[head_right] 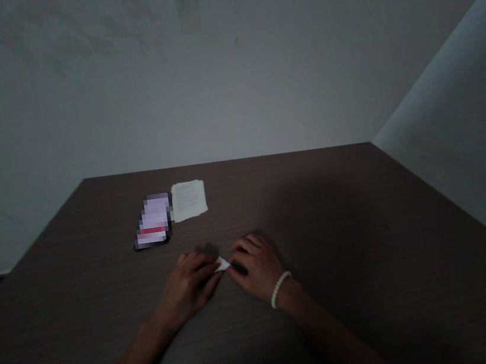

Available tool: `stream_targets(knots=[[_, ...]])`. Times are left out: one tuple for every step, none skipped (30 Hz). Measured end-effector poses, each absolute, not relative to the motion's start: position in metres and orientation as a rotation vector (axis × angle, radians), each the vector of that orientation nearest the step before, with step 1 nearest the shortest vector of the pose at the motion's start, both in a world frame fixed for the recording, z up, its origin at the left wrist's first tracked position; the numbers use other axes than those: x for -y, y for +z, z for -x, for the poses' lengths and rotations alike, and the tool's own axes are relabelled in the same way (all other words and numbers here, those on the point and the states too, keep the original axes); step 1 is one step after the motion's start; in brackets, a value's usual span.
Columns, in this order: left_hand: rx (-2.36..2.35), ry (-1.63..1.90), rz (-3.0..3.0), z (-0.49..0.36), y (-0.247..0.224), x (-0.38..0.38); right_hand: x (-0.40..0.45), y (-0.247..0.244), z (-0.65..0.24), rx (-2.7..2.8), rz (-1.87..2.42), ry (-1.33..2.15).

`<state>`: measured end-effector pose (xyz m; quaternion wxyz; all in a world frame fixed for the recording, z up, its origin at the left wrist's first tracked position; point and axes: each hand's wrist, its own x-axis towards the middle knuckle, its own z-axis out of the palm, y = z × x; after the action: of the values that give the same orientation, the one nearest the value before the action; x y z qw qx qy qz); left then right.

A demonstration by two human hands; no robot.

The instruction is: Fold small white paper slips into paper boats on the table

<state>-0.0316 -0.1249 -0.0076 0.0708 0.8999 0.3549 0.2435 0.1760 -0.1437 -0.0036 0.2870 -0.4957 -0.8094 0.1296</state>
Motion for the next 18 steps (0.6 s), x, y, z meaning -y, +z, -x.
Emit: stream_targets(knots=[[-1.069, 0.736, -2.704, 0.0317, -0.0082, 0.1246, 0.1439, -0.0029, -0.1759, 2.165, 1.324, 0.349], [-1.068, 0.739, -2.704, 0.0317, -0.0088, 0.1242, 0.144, -0.0023, -0.1758, 2.169, 1.322, 0.352], [-1.064, 0.736, -2.705, 0.0317, -0.0093, 0.1237, 0.1441, -0.0019, -0.1757, 2.173, 1.32, 0.356], [-1.062, 0.733, -2.706, 0.0317, -0.0097, 0.1232, 0.1442, -0.0017, -0.1757, 2.177, 1.319, 0.359], [-1.061, 0.73, -2.708, 0.0316, -0.01, 0.1228, 0.1443, -0.0018, -0.1756, 2.179, 1.319, 0.361], [-1.064, 0.729, -2.71, 0.0315, -0.0103, 0.1224, 0.1443, -0.0021, -0.1754, 2.179, 1.32, 0.358], [-1.067, 0.729, -2.711, 0.0314, -0.0104, 0.1223, 0.1443, -0.0026, -0.1751, 2.182, 1.321, 0.351], [-1.069, 0.73, -2.713, 0.0312, -0.0105, 0.1222, 0.1443, -0.0032, -0.1748, 2.186, 1.322, 0.342], [-1.07, 0.727, -2.714, 0.0311, -0.0104, 0.1223, 0.1443, -0.0037, -0.1744, 2.191, 1.323, 0.333], [-1.072, 0.725, -2.716, 0.031, -0.0102, 0.1225, 0.1443, -0.0042, -0.1741, 2.197, 1.323, 0.324], [-1.075, 0.724, -2.716, 0.031, -0.0098, 0.1229, 0.1443, -0.0046, -0.1738, 2.203, 1.322, 0.317], [-1.078, 0.723, -2.715, 0.031, -0.0094, 0.1232, 0.1443, -0.0048, -0.1736, 2.209, 1.32, 0.313], [-1.083, 0.723, -2.713, 0.031, -0.009, 0.1236, 0.1443, -0.0049, -0.1734, 2.213, 1.318, 0.311], [-1.093, 0.728, -2.708, 0.0311, -0.0085, 0.1239, 0.1443, -0.005, -0.1732, 2.212, 1.317, 0.309], [-1.103, 0.737, -2.699, 0.0311, -0.008, 0.1242, 0.1443, -0.005, -0.1731, 2.208, 1.319, 0.308], [-1.111, 0.748, -2.686, 0.0312, -0.0076, 0.1243, 0.1443, -0.005, -0.173, 2.202, 1.321, 0.308], [-1.116, 0.759, -2.669, 0.0312, -0.0071, 0.1243, 0.1442, -0.0051, -0.1729, 2.193, 1.321, 0.31], [-1.117, 0.771, -2.647, 0.0312, -0.0067, 0.1241, 0.1442, -0.0051, -0.1729, 2.185, 1.319, 0.313]])
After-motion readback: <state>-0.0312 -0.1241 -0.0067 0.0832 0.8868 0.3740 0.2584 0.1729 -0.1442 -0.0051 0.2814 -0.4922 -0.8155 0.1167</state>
